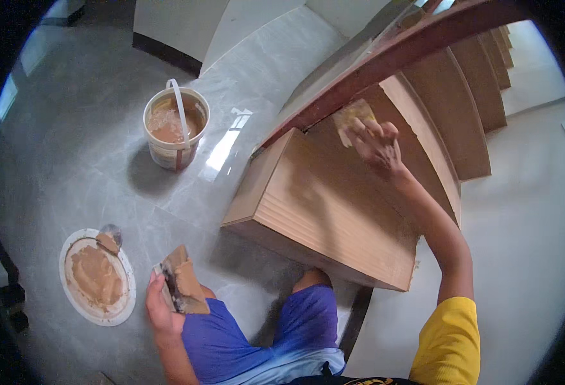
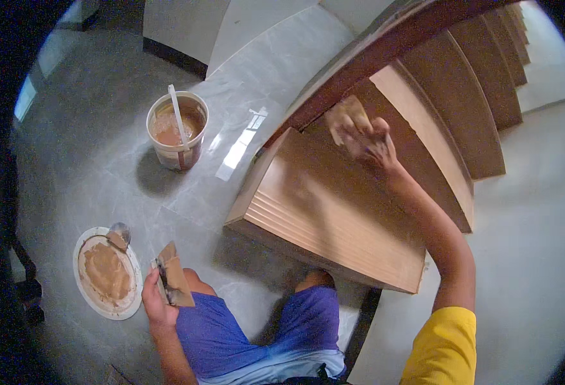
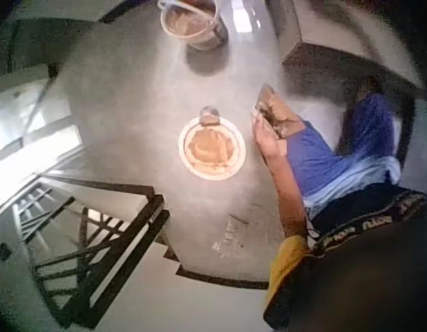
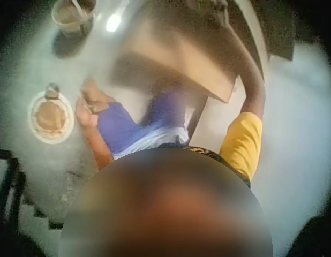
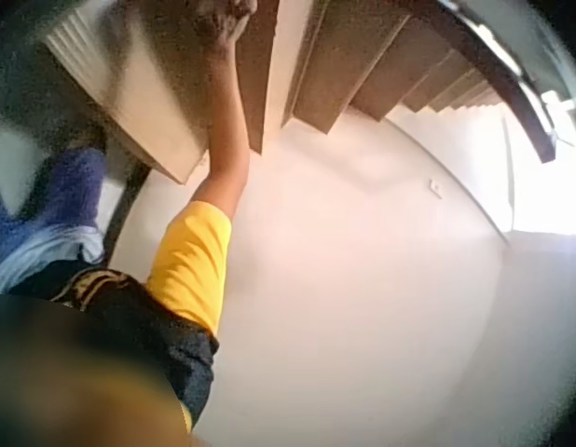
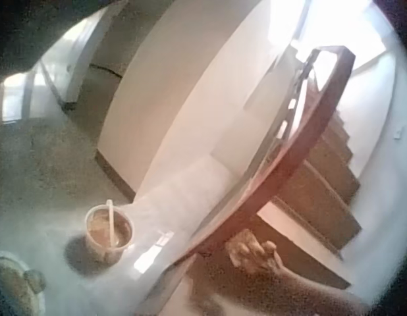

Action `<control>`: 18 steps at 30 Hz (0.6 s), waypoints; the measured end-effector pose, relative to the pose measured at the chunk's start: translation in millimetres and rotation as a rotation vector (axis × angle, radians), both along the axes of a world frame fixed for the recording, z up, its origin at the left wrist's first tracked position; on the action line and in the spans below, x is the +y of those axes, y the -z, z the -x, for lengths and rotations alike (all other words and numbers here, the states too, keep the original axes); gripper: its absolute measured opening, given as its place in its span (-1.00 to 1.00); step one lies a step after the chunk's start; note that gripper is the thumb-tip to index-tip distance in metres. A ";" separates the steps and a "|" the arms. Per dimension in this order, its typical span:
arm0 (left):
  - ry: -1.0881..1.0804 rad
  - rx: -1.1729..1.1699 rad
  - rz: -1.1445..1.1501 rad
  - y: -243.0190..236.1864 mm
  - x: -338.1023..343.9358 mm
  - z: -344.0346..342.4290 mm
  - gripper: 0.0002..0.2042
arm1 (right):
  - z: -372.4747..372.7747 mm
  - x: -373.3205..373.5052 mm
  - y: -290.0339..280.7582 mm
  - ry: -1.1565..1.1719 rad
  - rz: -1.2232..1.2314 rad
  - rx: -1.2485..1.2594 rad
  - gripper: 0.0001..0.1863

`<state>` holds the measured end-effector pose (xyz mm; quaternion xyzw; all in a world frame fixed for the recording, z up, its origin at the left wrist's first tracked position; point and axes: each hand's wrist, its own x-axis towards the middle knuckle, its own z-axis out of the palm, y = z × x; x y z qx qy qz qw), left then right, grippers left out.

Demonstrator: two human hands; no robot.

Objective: Applying wood filler or putty to the joints and edges of wooden stairs using a scraper and fingers.

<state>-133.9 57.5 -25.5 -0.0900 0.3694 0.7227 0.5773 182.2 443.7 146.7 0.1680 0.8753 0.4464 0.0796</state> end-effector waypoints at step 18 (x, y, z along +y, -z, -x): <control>0.212 -0.215 -0.013 -86.7 62.8 -110.0 -0.73 | 22.0 -243.7 13.3 -0.342 1.101 1.203 -0.82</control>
